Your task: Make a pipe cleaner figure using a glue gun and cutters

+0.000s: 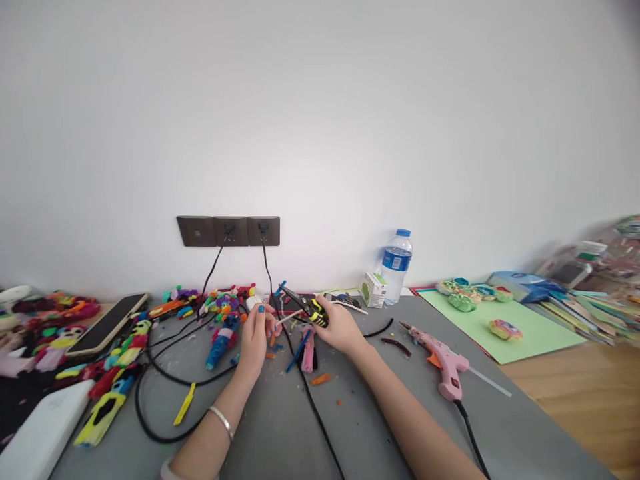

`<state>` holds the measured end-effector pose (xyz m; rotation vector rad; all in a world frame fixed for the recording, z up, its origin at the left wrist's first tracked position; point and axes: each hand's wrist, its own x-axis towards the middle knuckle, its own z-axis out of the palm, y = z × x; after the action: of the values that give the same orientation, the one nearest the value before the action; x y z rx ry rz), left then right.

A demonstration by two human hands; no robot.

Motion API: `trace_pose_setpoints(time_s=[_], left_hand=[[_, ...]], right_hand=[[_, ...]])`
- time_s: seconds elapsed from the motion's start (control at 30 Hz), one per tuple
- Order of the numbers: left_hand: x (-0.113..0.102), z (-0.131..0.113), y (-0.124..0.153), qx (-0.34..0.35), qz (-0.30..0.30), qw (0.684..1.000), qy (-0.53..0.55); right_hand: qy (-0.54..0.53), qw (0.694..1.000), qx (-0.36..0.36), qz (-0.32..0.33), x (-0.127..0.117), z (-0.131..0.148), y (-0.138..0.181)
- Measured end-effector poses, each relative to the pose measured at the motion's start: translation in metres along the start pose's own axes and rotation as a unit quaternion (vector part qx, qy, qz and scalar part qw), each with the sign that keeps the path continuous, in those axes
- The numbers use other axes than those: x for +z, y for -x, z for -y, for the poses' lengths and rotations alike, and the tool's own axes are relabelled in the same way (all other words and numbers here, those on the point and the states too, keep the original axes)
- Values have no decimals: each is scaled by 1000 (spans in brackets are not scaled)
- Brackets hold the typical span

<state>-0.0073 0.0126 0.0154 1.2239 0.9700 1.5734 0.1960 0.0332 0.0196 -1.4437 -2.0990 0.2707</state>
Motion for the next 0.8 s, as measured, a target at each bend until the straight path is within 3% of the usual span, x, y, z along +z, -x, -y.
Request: trace_pose_setpoints(time_s=[0.23, 0.5, 0.8], left_hand=[[-3, 11, -2, 1, 28, 998, -49], [-5, 13, -2, 4, 46, 995, -85], [-4, 12, 4, 10, 91, 973, -211]], right_hand=[[-73, 997, -1, -8, 5, -7, 7], [-15, 999, -1, 29, 8, 1, 10], [-2, 999, -3, 35, 10, -1, 11]])
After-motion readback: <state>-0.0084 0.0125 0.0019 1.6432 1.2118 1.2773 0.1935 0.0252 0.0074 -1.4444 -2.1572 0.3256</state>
